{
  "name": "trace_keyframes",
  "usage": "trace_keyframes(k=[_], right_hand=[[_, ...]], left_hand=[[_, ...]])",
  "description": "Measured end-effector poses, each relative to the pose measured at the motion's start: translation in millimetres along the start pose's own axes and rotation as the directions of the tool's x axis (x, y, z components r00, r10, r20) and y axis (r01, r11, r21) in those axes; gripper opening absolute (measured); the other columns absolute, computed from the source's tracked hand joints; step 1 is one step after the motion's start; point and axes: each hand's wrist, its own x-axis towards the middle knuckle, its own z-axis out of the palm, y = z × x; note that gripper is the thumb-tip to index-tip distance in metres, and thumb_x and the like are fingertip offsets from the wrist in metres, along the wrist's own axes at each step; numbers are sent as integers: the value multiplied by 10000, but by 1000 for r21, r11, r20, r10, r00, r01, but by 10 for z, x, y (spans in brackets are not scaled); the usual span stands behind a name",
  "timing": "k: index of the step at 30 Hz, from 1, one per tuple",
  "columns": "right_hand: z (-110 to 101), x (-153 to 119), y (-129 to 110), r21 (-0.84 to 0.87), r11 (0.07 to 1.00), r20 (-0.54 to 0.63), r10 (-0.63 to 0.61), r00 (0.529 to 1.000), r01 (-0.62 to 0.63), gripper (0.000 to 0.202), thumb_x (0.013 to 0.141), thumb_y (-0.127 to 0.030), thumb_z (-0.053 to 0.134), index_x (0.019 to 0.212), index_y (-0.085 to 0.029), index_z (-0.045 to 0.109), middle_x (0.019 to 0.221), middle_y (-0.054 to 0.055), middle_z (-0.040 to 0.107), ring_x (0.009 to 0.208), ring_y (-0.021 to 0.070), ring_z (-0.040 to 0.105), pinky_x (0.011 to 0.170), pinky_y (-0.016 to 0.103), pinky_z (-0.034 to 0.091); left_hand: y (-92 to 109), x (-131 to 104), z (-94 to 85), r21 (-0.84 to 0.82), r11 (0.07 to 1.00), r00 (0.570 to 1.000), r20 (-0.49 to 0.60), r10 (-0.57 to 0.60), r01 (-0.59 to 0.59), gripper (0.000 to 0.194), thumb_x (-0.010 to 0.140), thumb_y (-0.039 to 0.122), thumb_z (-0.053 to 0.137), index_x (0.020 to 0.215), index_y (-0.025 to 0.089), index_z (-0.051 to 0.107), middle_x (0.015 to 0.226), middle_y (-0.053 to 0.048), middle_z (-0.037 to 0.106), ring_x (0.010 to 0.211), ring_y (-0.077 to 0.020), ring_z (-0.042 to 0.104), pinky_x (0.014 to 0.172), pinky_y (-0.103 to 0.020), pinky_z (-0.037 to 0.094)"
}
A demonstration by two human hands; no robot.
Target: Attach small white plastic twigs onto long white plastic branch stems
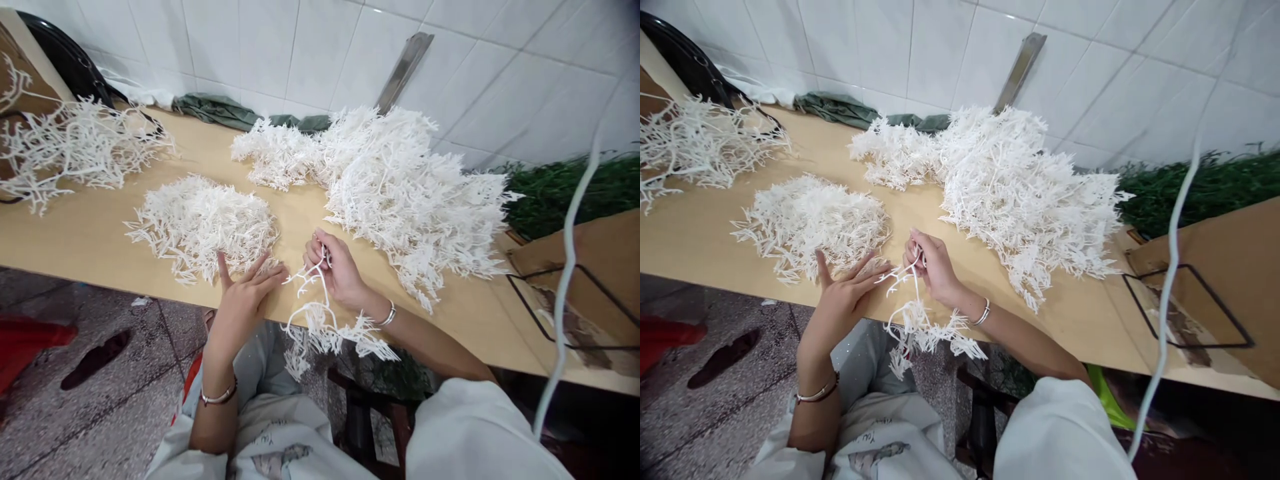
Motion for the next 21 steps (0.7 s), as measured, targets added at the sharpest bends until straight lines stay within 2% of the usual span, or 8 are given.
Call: trace_keyframes(k=[3, 6, 8, 10, 13, 15, 17, 21], right_hand=[[33, -37, -37, -68, 993, 10, -97, 995, 97, 464, 804, -496, 618, 508, -190, 433, 401, -76, 348, 355, 54, 342, 385, 232, 227], [47, -80, -105, -96, 980, 38, -172, 984, 175, 451, 818, -491, 606, 518, -193, 446, 411, -73, 376, 345, 51, 346, 376, 235, 244], [60, -117, -175, -87, 978, 53, -187, 981, 191, 470, 822, -507, 593, 510, -196, 429, 414, -74, 365, 344, 49, 342, 372, 235, 250], [86, -160, -258, -70, 982, 48, -172, 984, 175, 488, 825, -522, 583, 505, -194, 415, 412, -75, 347, 347, 47, 336, 372, 230, 250], [135, -227, -371, -16, 991, -5, -135, 991, 135, 473, 815, -505, 609, 519, -190, 417, 414, -81, 329, 358, 43, 323, 377, 218, 251], [141, -266, -419, 12, 996, -40, -90, 995, 90, 438, 804, -484, 631, 546, -191, 432, 428, -82, 340, 371, 46, 334, 383, 212, 268], [100, -302, -434, 0, 999, -38, -41, 998, 41, 380, 812, -482, 619, 610, -193, 476, 480, -68, 415, 403, 56, 390, 394, 211, 300], [-114, -416, -361, -187, 981, 4, -54, 999, 54, 265, 842, -461, 588, 897, -202, 576, 855, 25, 646, 644, 109, 590, 517, 233, 438]], left_hand=[[-59, -13, -42, 19, 999, 991, -124, -42, 45, 474, 889, 78, 463, 1261, 360, 542, 1239, -13, 648, 1314, -280, 452, 1042, -723, -185], [-23, -21, -86, -120, 993, 980, -197, -37, 14, 443, 906, 125, 457, 1291, 336, 519, 1281, -18, 622, 1333, -249, 431, 1113, -667, -110], [60, -28, -100, -305, 951, 987, -159, 7, -56, 439, 910, 195, 485, 1336, 300, 480, 1353, -45, 564, 1352, -228, 407, 1171, -589, 68], [175, -28, -79, -470, 877, 995, -58, 79, -97, 505, 886, 264, 546, 1379, 260, 435, 1397, -86, 516, 1338, -232, 426, 1141, -494, 277], [369, 1, 24, -663, 748, 983, 111, 146, -36, 492, 864, 332, 586, 1336, 229, 493, 1261, -102, 625, 1152, -235, 590, 971, -375, 473], [485, 25, 112, -809, 581, 976, 190, 109, 93, 336, 909, 353, 506, 1193, 208, 613, 1068, -85, 705, 950, -204, 664, 829, -313, 521], [584, 35, 186, -904, 359, 962, 268, 55, 231, 320, 930, 385, 455, 1009, 180, 688, 899, -80, 719, 783, -178, 665, 699, -275, 519], [740, 9, 270, -894, -125, 897, 439, -46, 431, 300, 818, 469, 605, 787, 181, 683, 639, -29, 653, 520, -137, 581, 498, -247, 450]])
